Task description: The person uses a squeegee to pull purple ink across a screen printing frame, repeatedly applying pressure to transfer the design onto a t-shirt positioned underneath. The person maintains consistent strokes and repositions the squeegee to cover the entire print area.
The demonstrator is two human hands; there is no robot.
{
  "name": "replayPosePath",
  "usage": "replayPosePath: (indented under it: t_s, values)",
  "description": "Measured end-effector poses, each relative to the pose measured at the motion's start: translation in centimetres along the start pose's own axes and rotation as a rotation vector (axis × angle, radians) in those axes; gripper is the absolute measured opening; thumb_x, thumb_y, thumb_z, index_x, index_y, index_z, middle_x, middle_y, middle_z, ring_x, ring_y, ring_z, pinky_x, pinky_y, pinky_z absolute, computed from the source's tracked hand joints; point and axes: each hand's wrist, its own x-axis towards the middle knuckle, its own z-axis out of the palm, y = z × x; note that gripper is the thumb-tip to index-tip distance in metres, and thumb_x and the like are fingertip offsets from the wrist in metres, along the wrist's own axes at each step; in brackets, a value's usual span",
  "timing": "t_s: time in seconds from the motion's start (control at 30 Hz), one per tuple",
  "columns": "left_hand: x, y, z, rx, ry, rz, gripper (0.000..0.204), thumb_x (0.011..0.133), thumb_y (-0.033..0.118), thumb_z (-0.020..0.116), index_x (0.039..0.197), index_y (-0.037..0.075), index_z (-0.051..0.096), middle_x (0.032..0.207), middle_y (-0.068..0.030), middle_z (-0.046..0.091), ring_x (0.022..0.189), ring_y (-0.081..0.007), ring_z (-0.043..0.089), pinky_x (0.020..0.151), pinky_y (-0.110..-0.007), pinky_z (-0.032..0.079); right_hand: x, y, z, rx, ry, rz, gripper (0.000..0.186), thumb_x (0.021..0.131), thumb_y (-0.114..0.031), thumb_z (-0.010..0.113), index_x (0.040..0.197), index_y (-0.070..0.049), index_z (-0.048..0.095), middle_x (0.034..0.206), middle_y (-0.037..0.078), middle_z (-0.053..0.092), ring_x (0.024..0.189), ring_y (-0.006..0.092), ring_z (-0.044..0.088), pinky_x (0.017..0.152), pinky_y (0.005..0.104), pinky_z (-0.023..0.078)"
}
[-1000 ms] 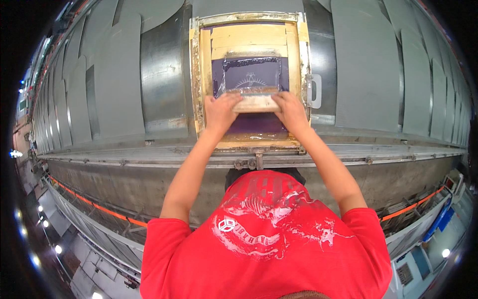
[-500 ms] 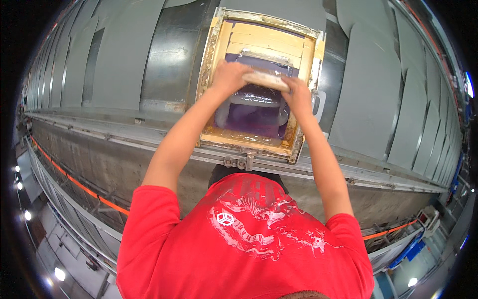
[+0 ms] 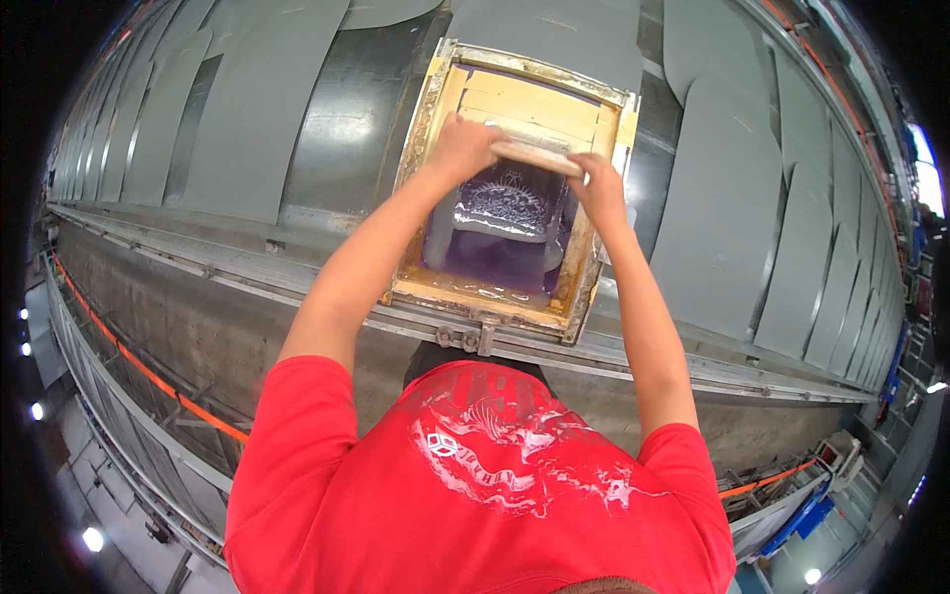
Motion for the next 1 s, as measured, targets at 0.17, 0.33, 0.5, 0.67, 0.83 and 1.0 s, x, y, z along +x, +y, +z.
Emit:
replayPosePath:
  t_s: [0.17,0.33,0.5,0.67,0.83,1.0]
  values:
    - [1.0,0.7,0.9,0.122,-0.111,-0.080,0.031,0.075,0.021,0.075,0.105,0.026,0.080,0.098,-0.0010,0.077,0.088,-0.0237,0.071,0.086,-0.040,0.043,0.3,0.9,1.0,0.036,-0.035,0.077,0.044,0.071,-0.003,0.080,0.114,-0.006,0.072,0.111,0.016,0.070,0.108,0.0356,0.064,0.097,0.0419,0.050]
    - [-7.9,2.3,3.2,0.027,-0.067,-0.024,0.034,0.076,0.011,0.072,0.107,0.025,0.078,0.104,-0.0022,0.076,0.097,-0.0212,0.070,0.088,-0.043,0.040,-9.3,-2.5,2.7,-0.014,-0.058,0.141,0.049,0.070,-0.003,0.080,0.118,-0.009,0.072,0.119,0.016,0.069,0.111,0.0357,0.064,0.096,0.0414,0.052]
    - [-18.4,4.9,4.3,0.029,-0.073,-0.038,0.043,0.072,0.004,0.073,0.111,0.020,0.075,0.121,0.0061,0.072,0.112,-0.0107,0.064,0.090,-0.042,0.037,-18.2,-6.4,4.4,0.113,-0.083,0.103,0.054,0.067,-0.001,0.079,0.120,-0.005,0.067,0.119,0.014,0.065,0.112,0.0345,0.059,0.098,0.0442,0.048]
    - [-23.3,7.0,3.7,0.068,0.083,0.041,0.046,0.073,0.004,0.071,0.116,0.020,0.072,0.126,0.0062,0.070,0.120,-0.0127,0.061,0.090,-0.043,0.036,-21.1,-9.1,2.4,0.020,-0.033,-0.074,0.062,0.061,-0.001,0.078,0.121,-0.010,0.068,0.116,0.006,0.063,0.109,0.0290,0.057,0.094,0.0430,0.045]
    - [-28.4,9.3,4.8,0.128,0.102,0.016,0.052,0.072,0.004,0.071,0.120,0.021,0.070,0.130,0.0072,0.068,0.122,-0.0154,0.061,0.089,-0.043,0.034,-25.2,-9.6,2.8,0.029,-0.075,-0.146,0.061,0.062,-0.004,0.077,0.122,-0.013,0.069,0.112,0.003,0.064,0.104,0.0248,0.058,0.091,0.0414,0.043]
    - [-31.0,10.0,5.1,0.107,0.080,-0.022,0.055,0.070,0.001,0.070,0.120,0.022,0.070,0.130,0.0057,0.069,0.122,-0.0162,0.062,0.087,-0.042,0.034,-27.4,-9.4,3.2,0.109,-0.145,-0.196,0.069,0.059,-0.006,0.080,0.127,-0.013,0.068,0.108,0.004,0.065,0.098,0.0261,0.058,0.088,0.0423,0.044]
